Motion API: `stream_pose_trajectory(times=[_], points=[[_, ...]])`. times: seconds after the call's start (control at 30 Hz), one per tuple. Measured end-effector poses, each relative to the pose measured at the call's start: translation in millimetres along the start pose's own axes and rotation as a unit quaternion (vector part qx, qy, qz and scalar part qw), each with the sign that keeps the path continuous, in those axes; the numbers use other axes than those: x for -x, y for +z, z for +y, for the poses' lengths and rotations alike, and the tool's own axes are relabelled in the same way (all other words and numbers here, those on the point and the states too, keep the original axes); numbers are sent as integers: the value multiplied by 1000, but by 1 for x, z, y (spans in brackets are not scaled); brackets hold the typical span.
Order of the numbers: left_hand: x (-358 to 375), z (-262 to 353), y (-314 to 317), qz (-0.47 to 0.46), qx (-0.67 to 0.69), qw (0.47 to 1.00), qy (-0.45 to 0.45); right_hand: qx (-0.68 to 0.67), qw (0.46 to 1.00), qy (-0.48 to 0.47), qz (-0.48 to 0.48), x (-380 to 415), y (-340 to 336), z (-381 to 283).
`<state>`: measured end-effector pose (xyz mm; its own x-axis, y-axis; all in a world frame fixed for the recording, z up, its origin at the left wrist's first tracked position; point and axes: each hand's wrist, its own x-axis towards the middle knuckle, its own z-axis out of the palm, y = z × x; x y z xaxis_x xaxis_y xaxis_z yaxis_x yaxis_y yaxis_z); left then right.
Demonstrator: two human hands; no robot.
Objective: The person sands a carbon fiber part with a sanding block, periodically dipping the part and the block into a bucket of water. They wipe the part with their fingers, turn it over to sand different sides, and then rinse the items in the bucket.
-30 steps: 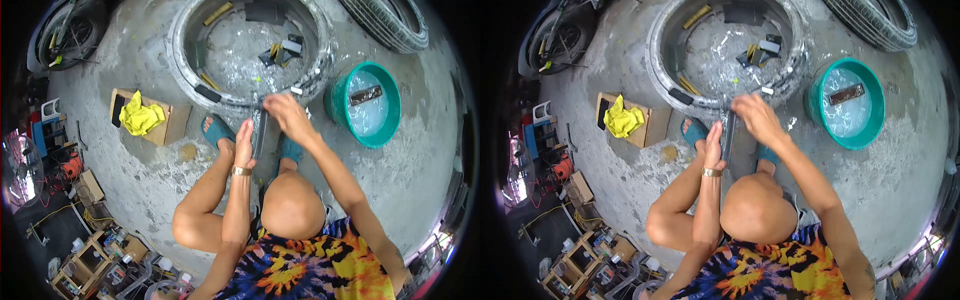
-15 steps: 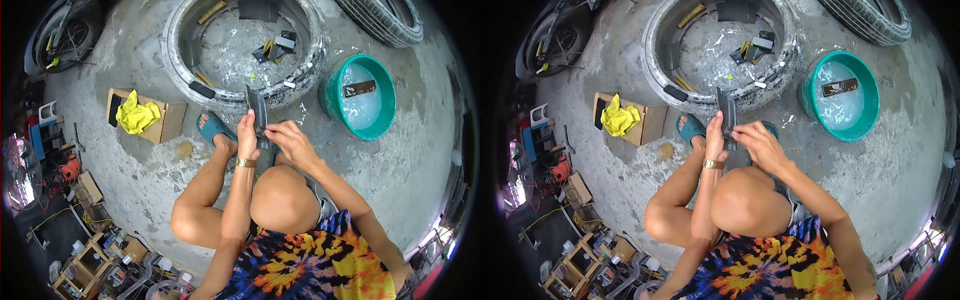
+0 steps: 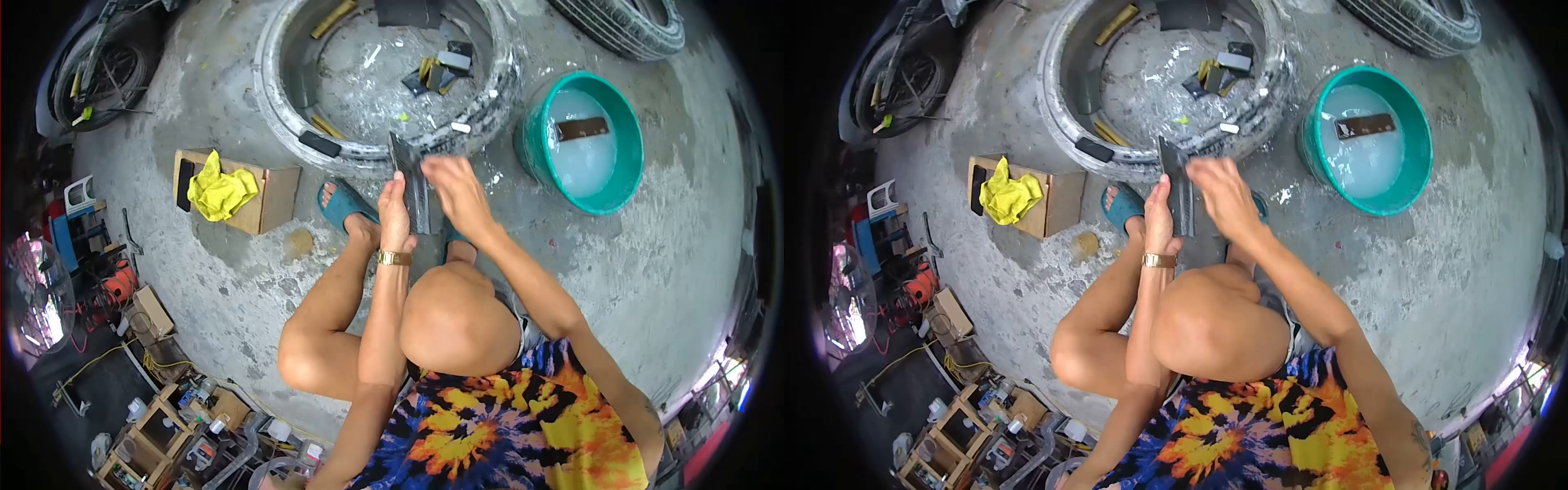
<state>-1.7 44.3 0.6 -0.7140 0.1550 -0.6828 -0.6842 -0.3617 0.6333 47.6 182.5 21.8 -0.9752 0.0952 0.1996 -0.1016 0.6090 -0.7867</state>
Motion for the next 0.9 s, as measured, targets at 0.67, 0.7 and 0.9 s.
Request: stream_pose_trajectory(times=[0.67, 0.7, 0.9], points=[[1, 15, 3, 25, 22, 999, 6, -126, 992, -12, 16, 10, 7, -24], [-3, 18, -4, 28, 22, 999, 5, -128, 992, -11, 15, -3, 12, -16], [2, 14, -11, -27, 19, 999, -11, -85, 993, -28, 71, 0, 17, -11]])
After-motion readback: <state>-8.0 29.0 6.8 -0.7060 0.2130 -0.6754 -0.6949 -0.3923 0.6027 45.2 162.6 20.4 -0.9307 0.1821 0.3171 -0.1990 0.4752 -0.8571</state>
